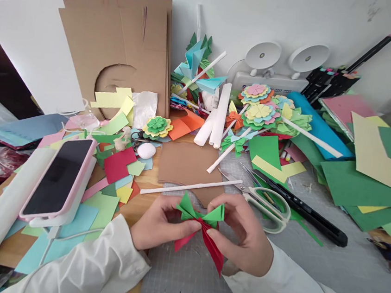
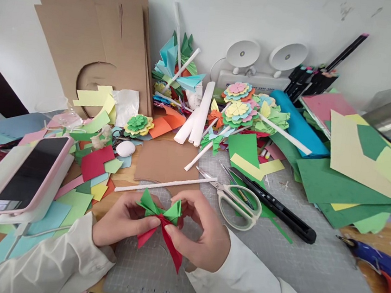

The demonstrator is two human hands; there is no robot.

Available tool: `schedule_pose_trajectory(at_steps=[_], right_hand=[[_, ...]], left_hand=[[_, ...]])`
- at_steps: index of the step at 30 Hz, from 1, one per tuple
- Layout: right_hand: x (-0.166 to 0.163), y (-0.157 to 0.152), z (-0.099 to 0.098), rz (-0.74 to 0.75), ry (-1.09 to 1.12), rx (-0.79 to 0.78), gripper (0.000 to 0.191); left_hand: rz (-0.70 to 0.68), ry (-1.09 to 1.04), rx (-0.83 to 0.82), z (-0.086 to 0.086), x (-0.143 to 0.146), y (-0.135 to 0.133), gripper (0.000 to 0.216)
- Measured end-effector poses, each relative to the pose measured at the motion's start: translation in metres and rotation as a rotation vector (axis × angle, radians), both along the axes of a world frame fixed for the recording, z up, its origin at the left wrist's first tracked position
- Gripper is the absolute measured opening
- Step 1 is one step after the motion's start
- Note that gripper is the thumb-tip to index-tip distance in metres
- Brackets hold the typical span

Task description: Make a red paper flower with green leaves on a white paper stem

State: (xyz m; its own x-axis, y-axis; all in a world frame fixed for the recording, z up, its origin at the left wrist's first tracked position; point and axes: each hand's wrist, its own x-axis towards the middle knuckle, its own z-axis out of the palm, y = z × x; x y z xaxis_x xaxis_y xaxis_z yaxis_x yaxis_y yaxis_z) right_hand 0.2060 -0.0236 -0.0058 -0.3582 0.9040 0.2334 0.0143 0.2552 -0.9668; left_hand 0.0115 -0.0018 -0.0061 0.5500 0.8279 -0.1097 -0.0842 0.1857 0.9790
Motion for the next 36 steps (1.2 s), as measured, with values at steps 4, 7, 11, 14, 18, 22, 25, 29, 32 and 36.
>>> schedule_pose_trajectory(at_steps=[4,7,11,14,18,22,25,29,32,36], right_hand=[[-0.001,0.0,-0.001,0.013,-0.011,-0.015,0.027],[-0.001,-0.001,-0.001,0.019,-0.008,-0.029,0.027],[-0.002,-0.003,-0.004,0.017,0.011,-0.067,0.025],[-0.005,-0.005,-0.005,-0.001,0.028,-0.117,0.023],[-0.009,-0.006,-0.003,-0.012,0.055,-0.167,0.02],[-0.011,-0.007,-0.003,-0.014,0.08,-0.185,0.02],[-0.013,-0.008,-0.005,-0.021,0.094,-0.191,0.02],[-0.013,-0.007,-0.005,-0.017,0.129,-0.199,0.019],[-0.012,-0.005,-0.004,0.025,0.136,-0.207,0.015],[-0.011,-0.005,-0.006,0.05,0.042,-0.237,0.008]], left_hand=[[0.005,0.03,0.041,0.0,-0.001,0.0,0.016],[0.01,0.03,0.053,0.001,-0.002,-0.001,0.014],[0.008,0.017,0.041,0.0,-0.002,0.0,0.011],[0.008,-0.009,0.012,-0.002,-0.001,0.0,0.01],[0.006,-0.041,-0.013,-0.004,0.0,0.001,0.012],[0.008,-0.034,-0.024,-0.006,-0.001,0.0,0.012],[0.019,-0.037,-0.035,-0.007,-0.001,0.0,0.011],[0.034,-0.065,-0.047,-0.005,0.001,0.001,0.011],[0.055,-0.083,-0.059,-0.003,0.001,0.001,0.011],[0.081,-0.109,-0.079,-0.001,0.0,0.002,0.012]])
